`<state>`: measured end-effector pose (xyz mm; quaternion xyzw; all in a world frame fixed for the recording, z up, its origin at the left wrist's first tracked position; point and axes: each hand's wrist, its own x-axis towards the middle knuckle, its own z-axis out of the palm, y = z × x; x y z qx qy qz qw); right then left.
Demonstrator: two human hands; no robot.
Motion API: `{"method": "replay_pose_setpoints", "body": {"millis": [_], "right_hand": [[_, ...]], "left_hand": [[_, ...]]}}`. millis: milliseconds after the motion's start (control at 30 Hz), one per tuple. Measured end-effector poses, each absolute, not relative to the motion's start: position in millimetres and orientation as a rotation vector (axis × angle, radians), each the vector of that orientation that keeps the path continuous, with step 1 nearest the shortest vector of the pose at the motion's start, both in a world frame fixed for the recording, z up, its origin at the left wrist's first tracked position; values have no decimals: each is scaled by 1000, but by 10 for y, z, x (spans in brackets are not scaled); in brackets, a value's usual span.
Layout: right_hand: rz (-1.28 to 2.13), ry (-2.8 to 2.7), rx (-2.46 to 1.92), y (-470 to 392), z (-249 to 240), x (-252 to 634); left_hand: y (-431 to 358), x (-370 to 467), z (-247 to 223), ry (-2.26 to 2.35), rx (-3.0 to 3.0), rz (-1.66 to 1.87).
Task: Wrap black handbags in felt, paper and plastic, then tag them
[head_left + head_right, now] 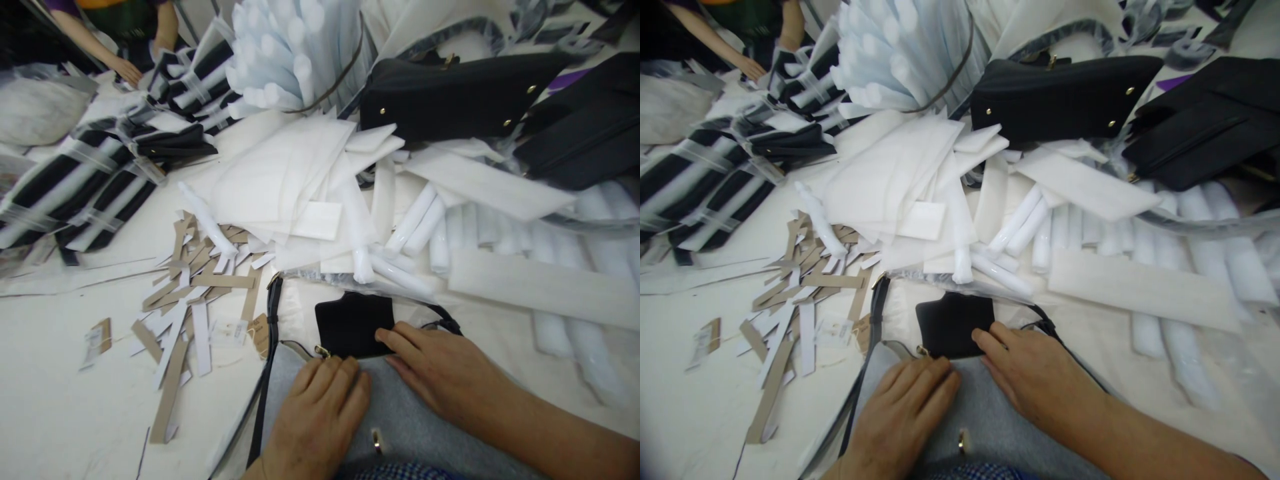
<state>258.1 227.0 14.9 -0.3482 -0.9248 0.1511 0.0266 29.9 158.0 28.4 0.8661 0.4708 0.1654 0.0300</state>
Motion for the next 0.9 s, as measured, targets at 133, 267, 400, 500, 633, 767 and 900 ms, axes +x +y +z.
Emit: {"method": "replay_pose_setpoints", "body": {"millis": [133,267,400,500,633,767,900], "right_hand": [[578,-2770,-1123,2281,182,2593],[588,-2590,-1195,2385,199,2627],[479,-2508,-1261,2581,164,2571],[674,-2458,-1212,2741,196,2440],[1234,-2236,-1179,2879,351,2250],[1578,-2059,-1107,2810,490,2206],[1371,-2282,-911,2577,579,2320]], "left_hand": [[1528,268,277,1353,2591,476],[1477,197,265,1298,2660,410],[1440,184,200,1307,2692,448],[1410,195,113,1343,2709,519],[1382,204,11,1394,2723,537],[1396,205,47,1345,2675,508],[1390,199,196,1248,2504,438]]}}
